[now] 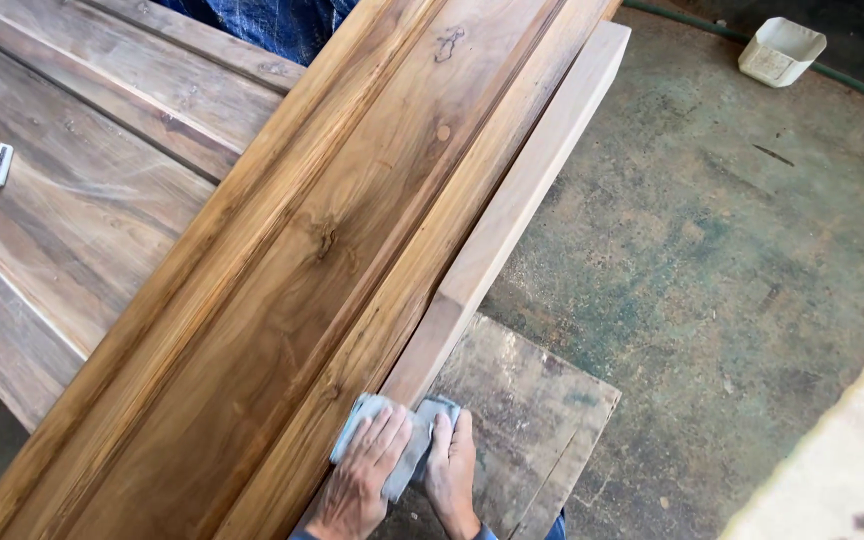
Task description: Sanding a wooden door frame or panel using sandpaper and a power sander.
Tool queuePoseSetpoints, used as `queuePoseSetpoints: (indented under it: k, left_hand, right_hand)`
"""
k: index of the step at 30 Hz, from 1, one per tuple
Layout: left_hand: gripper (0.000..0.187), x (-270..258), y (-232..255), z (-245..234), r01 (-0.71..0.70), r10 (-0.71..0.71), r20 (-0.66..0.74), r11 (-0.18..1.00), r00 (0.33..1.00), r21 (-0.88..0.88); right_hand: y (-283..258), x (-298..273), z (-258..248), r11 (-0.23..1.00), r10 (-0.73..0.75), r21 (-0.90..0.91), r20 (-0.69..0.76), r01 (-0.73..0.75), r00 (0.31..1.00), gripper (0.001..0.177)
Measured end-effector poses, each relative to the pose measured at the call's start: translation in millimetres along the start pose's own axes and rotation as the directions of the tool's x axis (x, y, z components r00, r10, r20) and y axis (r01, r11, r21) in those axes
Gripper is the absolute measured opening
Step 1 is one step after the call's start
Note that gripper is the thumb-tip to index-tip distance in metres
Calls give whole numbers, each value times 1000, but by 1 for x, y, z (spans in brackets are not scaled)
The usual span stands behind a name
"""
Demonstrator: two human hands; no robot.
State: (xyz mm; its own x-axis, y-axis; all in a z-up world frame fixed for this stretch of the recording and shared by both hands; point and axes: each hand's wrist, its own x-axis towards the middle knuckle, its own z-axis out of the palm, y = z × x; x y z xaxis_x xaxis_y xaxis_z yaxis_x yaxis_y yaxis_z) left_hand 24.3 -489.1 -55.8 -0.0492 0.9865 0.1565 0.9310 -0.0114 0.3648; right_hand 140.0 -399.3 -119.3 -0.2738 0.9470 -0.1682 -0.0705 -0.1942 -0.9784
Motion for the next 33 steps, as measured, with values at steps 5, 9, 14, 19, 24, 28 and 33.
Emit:
queuePoseSetpoints:
  k: [5, 9, 14, 19, 24, 28, 33]
  left_hand:
    - [79, -48, -17, 21, 29, -26, 43, 997, 999, -74]
    - [80, 31, -12, 27, 31, -32, -37, 998, 999, -46]
    - [70, 154, -19, 41, -41, 38, -138, 999, 990, -22]
    - [67, 132, -12, 17, -41, 21, -112, 984, 993, -176]
    - [74, -18, -33, 32, -74, 72, -18, 966, 997, -246]
    - [66, -4, -36, 44, -2, 2, 0, 997, 1000, -74]
    - [74, 146, -19, 29, -106, 87, -122, 981, 989, -164]
  right_hand:
    - [6, 2, 27, 994, 98, -36, -130, -103, 987, 21]
    - [-20, 73, 23, 999, -25, 25, -56, 27, 998, 21]
    - [-35, 190, 1, 996, -59, 56, -133, 67, 989, 23]
    - [-33, 170, 11, 989, -127, -106, -225, 105, 966, 28]
    - [64, 1, 43, 953, 274, 147, -50, -264, 960, 22]
    - [36, 26, 35, 952, 252, 187, -41, -240, 967, 23]
    - [-29, 162, 5, 993, -99, -75, -168, 87, 981, 27]
